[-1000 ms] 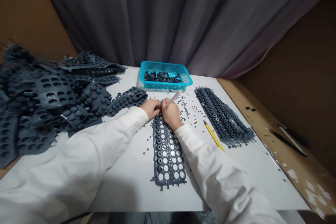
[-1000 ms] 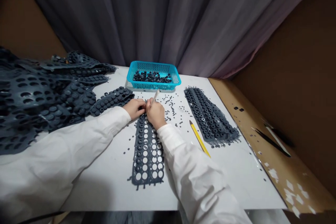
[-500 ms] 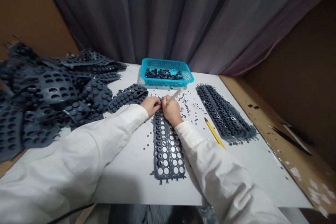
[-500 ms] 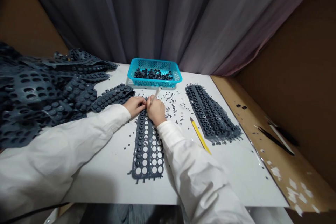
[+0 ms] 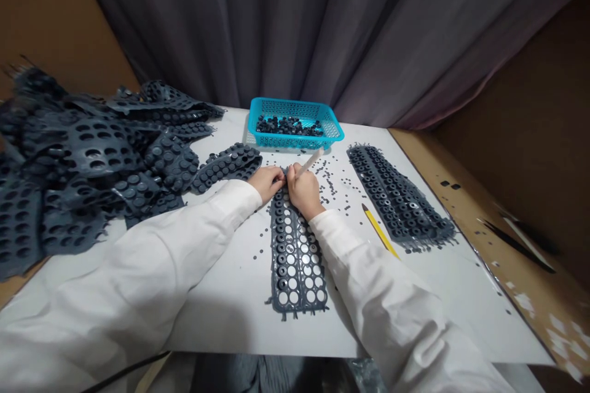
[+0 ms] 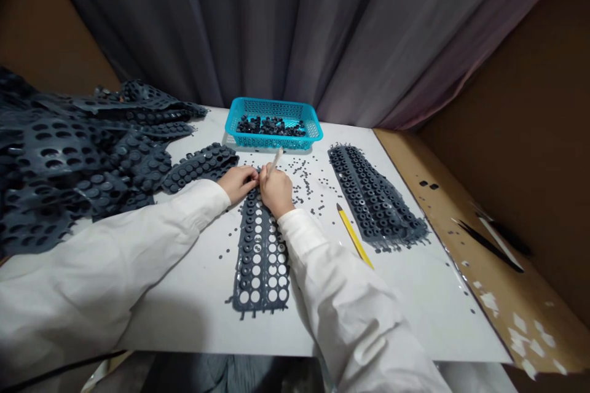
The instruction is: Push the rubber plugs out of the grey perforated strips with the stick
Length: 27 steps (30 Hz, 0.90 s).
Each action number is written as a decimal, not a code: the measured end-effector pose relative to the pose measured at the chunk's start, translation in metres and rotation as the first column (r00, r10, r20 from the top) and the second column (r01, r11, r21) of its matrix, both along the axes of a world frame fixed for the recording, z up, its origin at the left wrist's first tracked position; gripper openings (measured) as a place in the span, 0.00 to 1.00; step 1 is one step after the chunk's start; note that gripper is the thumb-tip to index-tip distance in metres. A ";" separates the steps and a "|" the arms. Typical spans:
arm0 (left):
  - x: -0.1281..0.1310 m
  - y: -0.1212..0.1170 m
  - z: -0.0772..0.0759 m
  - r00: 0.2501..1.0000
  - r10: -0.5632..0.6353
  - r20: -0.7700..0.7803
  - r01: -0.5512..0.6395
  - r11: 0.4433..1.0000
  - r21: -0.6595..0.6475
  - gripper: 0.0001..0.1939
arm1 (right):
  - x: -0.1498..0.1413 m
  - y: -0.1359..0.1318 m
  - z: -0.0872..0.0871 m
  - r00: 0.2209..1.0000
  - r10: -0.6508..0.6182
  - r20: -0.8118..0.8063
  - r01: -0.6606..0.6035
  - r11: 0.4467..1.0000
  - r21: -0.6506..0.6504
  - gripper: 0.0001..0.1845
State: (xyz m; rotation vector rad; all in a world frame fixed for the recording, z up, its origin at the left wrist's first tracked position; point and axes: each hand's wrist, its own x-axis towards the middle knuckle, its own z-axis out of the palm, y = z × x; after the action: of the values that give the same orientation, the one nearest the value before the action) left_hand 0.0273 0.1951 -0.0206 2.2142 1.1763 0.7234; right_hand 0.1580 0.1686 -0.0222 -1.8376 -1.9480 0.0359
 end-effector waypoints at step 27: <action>-0.015 -0.022 0.045 0.535 0.578 0.616 0.472 0.400 -0.786 0.07 | 0.012 0.004 -0.001 0.606 -0.017 -0.795 0.055 0.998 0.021 0.18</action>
State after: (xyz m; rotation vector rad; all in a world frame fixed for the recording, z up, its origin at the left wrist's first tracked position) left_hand 0.0127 0.1730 0.0243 0.5768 0.7425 0.7415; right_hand 0.1704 0.1721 -0.0234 -1.4342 -1.2373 0.6860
